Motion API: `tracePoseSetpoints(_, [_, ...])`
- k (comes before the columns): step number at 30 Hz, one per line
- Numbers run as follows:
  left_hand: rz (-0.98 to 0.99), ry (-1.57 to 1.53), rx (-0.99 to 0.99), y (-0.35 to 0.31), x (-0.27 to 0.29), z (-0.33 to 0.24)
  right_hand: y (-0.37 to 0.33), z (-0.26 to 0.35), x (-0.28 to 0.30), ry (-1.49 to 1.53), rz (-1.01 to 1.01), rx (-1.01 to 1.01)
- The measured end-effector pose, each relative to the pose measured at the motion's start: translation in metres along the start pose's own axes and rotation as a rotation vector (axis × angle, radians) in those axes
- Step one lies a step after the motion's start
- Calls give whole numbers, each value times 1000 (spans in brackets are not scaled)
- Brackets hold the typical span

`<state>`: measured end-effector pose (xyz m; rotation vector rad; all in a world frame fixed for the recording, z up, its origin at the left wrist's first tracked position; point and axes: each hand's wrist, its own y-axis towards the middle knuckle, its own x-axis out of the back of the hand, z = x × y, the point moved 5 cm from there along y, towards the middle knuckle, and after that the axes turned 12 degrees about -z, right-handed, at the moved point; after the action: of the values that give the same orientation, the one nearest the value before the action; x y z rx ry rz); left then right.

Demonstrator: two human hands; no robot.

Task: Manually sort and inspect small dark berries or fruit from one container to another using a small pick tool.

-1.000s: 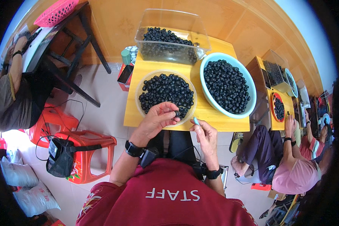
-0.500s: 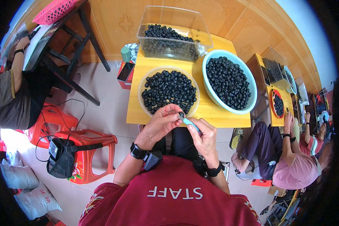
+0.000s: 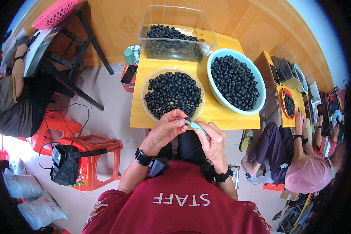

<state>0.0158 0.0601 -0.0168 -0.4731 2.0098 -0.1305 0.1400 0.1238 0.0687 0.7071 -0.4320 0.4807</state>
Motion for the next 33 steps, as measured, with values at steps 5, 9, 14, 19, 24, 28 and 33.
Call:
tracePoseSetpoints(5, [26, 7, 3, -1, -1, 0, -2, -3, 1, -11, 10, -7])
tracePoseSetpoints(9, [225, 27, 58, -21, -33, -9, -7, -59, 2, -153, -112, -98])
tracePoseSetpoints(14, [169, 49, 37, -20, -29, -5, -5, -57, 23, -114, -175, -140])
tracePoseSetpoints(19, [95, 1, 60, -15, -24, -3, -8, -48, 9, 178, -49, -405])
tracePoseSetpoints(24, [80, -17, 52, -14, -21, -3, -2, -19, 5, 453, 43, -465])
tracePoseSetpoints(28, [36, 96, 60, -13, -21, 1, 5, -3, -6, 507, 104, -412])
tracePoseSetpoints(33, [13, 190, 96, -22, -23, -5, -2, -2, -15, 671, 235, -495])
